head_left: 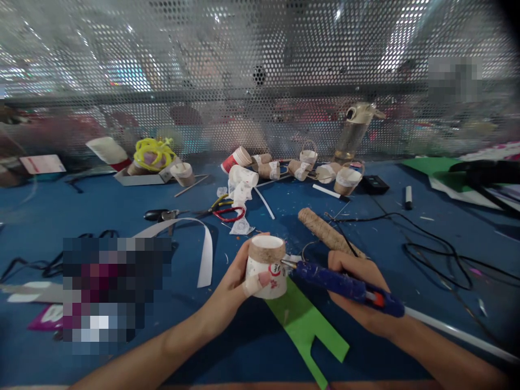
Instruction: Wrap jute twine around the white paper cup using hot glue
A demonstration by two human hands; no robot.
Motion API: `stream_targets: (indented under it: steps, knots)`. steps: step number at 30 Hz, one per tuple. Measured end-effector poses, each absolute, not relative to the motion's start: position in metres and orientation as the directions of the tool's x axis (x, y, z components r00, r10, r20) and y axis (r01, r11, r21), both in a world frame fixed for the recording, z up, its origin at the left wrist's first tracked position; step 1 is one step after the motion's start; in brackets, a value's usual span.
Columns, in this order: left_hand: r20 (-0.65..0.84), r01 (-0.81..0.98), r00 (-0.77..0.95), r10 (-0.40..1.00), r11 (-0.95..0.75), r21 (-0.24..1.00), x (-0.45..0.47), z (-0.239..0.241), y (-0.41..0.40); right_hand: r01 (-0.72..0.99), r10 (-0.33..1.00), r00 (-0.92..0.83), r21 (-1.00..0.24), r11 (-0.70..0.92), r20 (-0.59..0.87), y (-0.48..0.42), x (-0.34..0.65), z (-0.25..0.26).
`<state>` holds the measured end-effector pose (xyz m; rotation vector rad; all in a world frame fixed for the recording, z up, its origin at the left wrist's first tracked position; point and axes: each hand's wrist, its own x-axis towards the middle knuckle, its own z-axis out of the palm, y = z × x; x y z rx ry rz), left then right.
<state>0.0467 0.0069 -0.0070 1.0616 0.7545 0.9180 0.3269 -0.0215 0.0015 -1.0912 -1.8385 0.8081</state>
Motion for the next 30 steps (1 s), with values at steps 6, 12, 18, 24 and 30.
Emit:
stream_targets:
  steps: [6,12,18,24,30]
  knots:
    - [-0.095,-0.237,0.424,0.901,0.211,0.948,0.0441,-0.0074,0.0081,0.389,0.922,-0.238,-0.841,0.377,0.304,-0.0216,0.3268,0.0006]
    - [-0.09,-0.242,0.433,0.897,0.212,0.947,0.0466,-0.0058,0.0071,0.384,0.926,-0.253,-0.849,0.363,0.281,-0.0242,0.3246,0.0033]
    - [-0.109,-0.236,0.431,0.896,0.229,0.945,0.044,-0.0069,0.0073,0.385,0.926,-0.264,-0.85,0.359,0.272,-0.022,0.3268,0.0017]
    - [-0.119,-0.263,0.437,0.892,0.253,0.931,0.0435,-0.0082,0.0079,0.372,0.944,-0.227,-0.875,0.31,0.238,-0.024,0.3242,0.0058]
    - [-0.138,-0.224,0.423,0.895,0.251,0.942,0.0436,-0.009,0.0075,0.37,0.951,-0.22,-0.883,0.289,0.219,-0.0257,0.3226,0.005]
